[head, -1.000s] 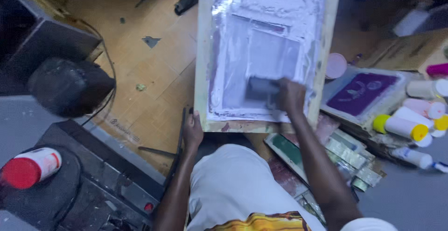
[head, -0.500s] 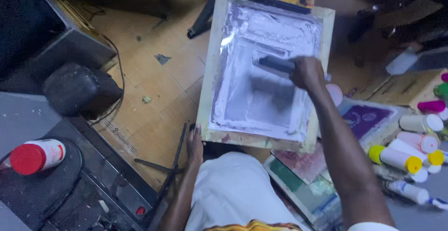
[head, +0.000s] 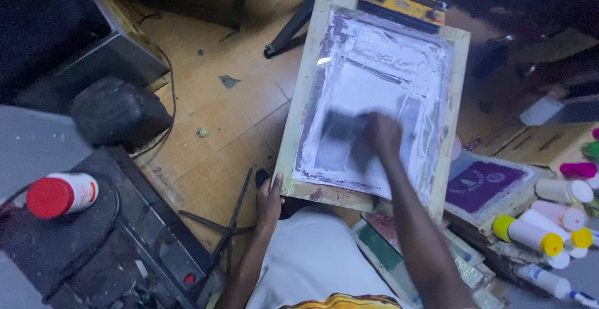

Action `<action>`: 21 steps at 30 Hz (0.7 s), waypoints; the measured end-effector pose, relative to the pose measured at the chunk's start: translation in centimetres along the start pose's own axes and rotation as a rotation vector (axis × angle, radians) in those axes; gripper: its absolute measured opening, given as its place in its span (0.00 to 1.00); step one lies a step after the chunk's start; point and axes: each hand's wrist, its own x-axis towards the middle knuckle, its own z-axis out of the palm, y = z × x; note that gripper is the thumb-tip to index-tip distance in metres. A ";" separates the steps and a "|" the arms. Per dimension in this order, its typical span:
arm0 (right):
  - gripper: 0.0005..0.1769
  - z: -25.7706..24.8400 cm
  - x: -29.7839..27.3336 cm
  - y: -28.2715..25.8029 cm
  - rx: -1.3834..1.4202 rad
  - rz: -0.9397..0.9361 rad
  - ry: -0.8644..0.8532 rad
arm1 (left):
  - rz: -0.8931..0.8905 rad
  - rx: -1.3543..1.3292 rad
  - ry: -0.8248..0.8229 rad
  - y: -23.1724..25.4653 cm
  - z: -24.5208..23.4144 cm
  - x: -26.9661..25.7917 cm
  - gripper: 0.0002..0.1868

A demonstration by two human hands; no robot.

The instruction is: The person performs screen printing on a black tote bag using a squeegee to spread white ink across a screen frame. They repeatedly pull the squeegee over the screen, lift the frame to check the print, and reapply ink to the screen.

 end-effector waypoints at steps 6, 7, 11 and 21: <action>0.25 1.9 -17.3 2.0 0.179 -0.281 0.035 | -0.079 0.045 -0.067 0.9 -0.7 -0.5 0.42; 0.25 0.8 -13.9 3.1 0.177 -0.283 0.032 | -0.082 0.042 -0.065 0.3 -0.4 0.2 0.42; 0.22 -3.6 -4.3 7.9 -0.058 0.165 -0.186 | 0.018 -0.030 -0.147 -1.5 -0.6 0.9 0.30; 0.23 -4.1 11.4 9.5 -0.008 -0.005 0.254 | 0.006 -0.064 -0.052 0.7 -0.2 -1.7 0.29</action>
